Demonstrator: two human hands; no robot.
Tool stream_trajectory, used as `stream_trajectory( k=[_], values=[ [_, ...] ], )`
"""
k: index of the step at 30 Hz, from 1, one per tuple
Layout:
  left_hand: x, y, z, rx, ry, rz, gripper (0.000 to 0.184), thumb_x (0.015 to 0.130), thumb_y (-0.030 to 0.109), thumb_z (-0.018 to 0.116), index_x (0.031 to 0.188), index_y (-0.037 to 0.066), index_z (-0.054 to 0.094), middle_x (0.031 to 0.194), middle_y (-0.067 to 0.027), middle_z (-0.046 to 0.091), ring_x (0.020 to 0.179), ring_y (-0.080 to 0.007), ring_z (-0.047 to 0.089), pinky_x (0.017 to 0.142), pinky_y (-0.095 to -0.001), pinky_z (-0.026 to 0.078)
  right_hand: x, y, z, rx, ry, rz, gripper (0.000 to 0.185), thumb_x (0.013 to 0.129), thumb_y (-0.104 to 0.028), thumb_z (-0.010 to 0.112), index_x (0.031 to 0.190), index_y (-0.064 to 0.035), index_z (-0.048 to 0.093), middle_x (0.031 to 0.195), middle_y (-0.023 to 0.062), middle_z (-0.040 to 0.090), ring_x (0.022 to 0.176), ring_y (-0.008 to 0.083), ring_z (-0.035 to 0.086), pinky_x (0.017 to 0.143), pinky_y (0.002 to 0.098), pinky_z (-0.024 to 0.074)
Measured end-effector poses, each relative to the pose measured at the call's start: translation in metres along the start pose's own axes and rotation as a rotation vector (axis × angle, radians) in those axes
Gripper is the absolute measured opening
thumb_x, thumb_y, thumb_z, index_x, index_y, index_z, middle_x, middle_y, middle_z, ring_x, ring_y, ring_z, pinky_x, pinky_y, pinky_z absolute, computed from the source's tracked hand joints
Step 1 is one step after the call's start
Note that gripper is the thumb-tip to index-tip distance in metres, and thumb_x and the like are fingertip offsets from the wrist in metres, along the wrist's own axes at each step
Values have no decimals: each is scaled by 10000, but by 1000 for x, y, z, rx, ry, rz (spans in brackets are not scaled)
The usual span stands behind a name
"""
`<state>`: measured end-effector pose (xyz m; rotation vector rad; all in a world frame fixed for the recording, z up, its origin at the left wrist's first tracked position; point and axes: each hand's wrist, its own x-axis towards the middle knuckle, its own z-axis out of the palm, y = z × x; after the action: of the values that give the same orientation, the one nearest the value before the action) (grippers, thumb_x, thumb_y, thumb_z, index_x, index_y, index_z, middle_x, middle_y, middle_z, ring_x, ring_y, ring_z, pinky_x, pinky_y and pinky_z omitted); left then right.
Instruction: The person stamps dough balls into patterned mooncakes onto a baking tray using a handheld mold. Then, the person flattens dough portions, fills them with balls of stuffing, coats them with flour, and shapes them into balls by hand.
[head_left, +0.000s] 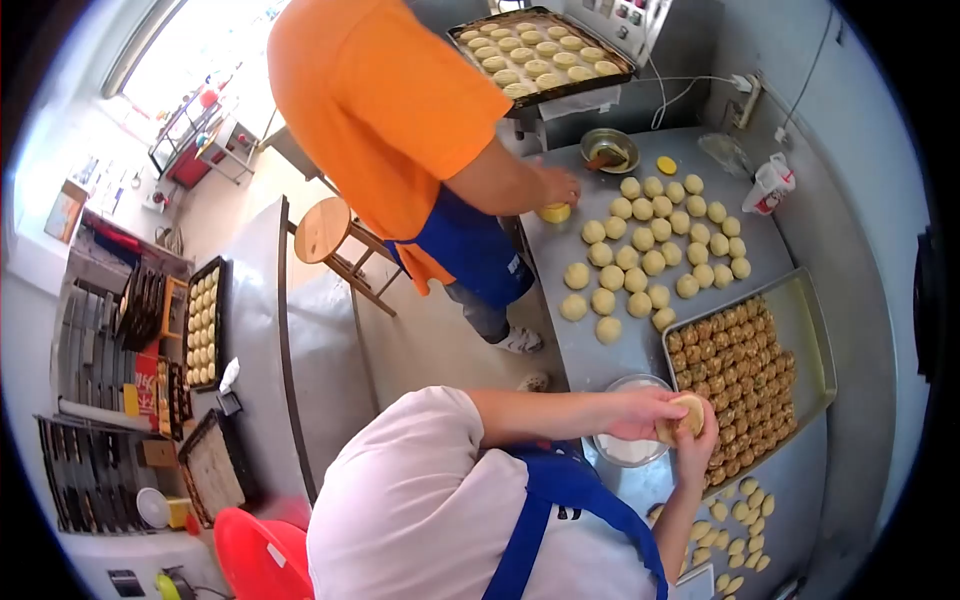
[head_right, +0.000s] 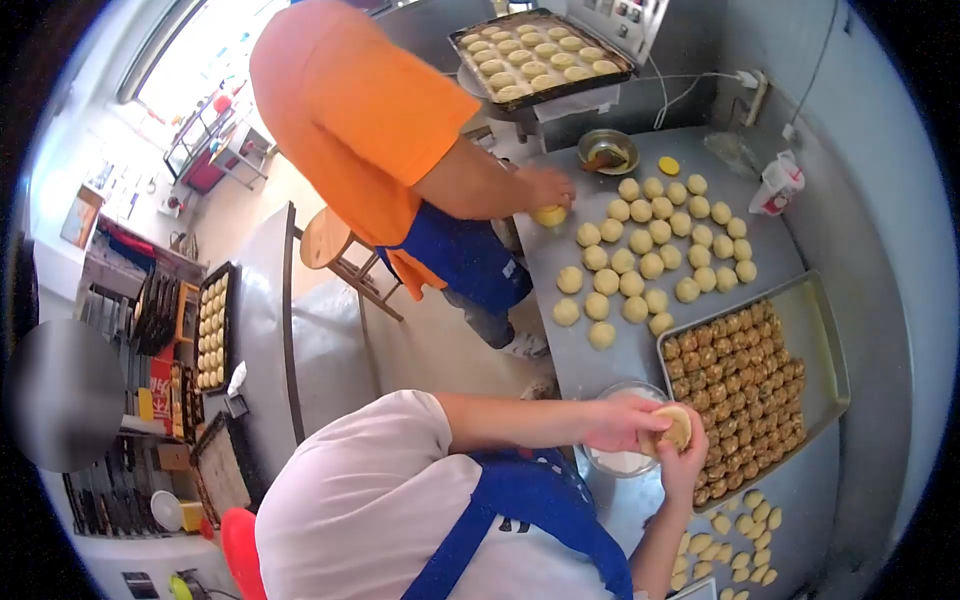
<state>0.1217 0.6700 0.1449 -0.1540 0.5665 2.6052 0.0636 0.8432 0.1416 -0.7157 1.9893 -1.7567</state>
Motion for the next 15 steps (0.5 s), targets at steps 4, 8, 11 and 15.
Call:
stream_trajectory(
  k=[4,8,11,15],
  values=[
    [14,-11,-7,-71,32,160,304,1014,200,541,1289,70,540,1227,-35,601,1116,-154,579,998,-332,470,19,19,40,192,439,-3,596,913,-485,606,1200,37,567,1220,134,586,1149,258,565,997,364,438],
    [3,8,-13,-110,93,240,315,1028,196,507,1317,70,512,1243,-37,583,1129,-159,571,999,-345,467,21,3,64,198,395,-163,551,902,-433,605,1191,35,581,1285,173,575,1181,285,549,1011,387,432],
    [-8,0,-11,-19,89,182,313,1038,209,488,1321,76,504,1246,-41,573,1133,-164,569,994,-364,471,23,-17,36,-196,76,-231,502,894,-393,592,1163,30,598,1288,183,570,1181,284,551,1012,390,435],
    [-13,7,12,-63,-3,152,321,1039,224,501,1328,84,491,1205,-28,572,1106,-137,563,948,-333,483,22,-2,63,111,492,-188,484,937,-382,514,1178,33,580,1267,167,580,1146,284,569,986,382,455]
  ],
)
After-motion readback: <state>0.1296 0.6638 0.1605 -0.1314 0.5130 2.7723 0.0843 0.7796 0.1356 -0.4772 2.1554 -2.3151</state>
